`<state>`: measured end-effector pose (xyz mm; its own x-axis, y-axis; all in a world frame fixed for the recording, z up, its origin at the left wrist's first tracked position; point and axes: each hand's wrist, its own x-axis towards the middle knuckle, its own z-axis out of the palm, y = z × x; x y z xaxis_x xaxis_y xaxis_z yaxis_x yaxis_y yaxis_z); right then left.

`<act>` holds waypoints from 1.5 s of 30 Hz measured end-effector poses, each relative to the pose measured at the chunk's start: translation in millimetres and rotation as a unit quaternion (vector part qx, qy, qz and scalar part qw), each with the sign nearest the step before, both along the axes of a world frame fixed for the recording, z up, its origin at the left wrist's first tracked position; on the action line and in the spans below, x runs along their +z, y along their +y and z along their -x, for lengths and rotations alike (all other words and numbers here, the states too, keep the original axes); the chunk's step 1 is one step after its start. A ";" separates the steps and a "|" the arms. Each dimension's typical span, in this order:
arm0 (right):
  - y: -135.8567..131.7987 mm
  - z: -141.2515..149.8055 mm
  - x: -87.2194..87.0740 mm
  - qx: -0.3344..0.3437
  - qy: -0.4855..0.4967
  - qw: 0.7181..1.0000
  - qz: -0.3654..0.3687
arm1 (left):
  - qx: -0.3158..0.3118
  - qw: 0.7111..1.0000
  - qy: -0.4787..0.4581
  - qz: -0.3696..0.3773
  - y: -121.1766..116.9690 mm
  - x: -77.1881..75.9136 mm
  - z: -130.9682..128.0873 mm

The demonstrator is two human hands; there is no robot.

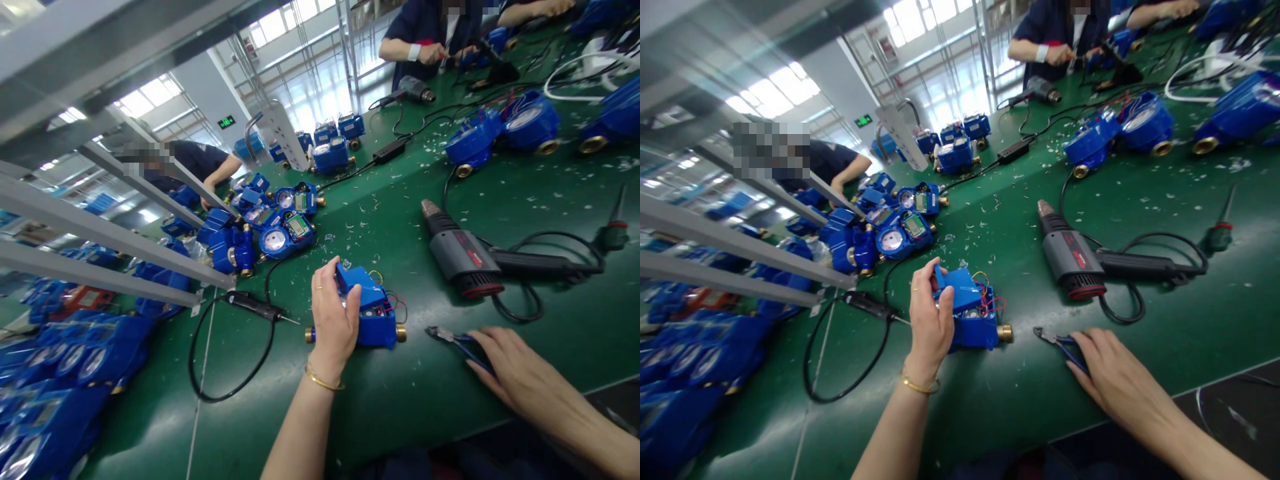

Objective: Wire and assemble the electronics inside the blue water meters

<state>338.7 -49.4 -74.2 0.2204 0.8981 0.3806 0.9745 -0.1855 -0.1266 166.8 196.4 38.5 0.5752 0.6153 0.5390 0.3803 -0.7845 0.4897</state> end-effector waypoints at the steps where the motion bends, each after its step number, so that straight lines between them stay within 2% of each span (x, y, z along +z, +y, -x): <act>1: 3.3 -4.3 9.5 -0.013 0.052 0.999 -0.004 | -0.001 1.000 -0.001 -0.004 0.2 -0.1 -0.2; 4: 18.3 -14.4 46.5 -0.064 0.193 0.979 0.017 | -0.013 1.000 0.003 -0.012 0.7 0.7 -1.2; 6: 31.6 -17.9 73.3 -0.043 0.238 0.969 0.054 | -0.026 0.999 0.012 -0.015 0.8 2.0 -2.2; 9: 53.8 -20.1 105.2 0.038 0.228 0.971 0.064 | -0.036 0.999 0.030 -0.011 0.8 4.1 -3.5; 12: 74.4 -22.0 120.6 0.078 0.193 0.974 0.090 | -0.029 0.999 0.039 -0.013 1.1 5.2 -4.7; 15: 88.7 -25.4 122.6 0.093 0.157 0.977 0.111 | -0.017 0.999 0.032 -0.025 1.8 4.0 -6.8; 23: 104.6 -32.3 119.8 0.099 0.084 0.987 0.092 | -0.011 0.996 0.019 -0.081 -4.0 4.5 -13.2; 28: 112.2 -29.1 119.8 0.114 0.049 0.989 0.084 | -0.017 0.997 0.001 -0.073 -4.7 7.7 -15.0; 38: 111.3 -18.7 117.0 0.113 0.036 0.990 0.082 | 0.017 0.997 -0.034 -0.070 -11.6 8.1 -22.1; 45: 111.5 -18.7 121.3 0.136 -0.026 0.986 0.090 | -0.003 0.994 -0.057 -0.098 -10.5 6.9 -21.4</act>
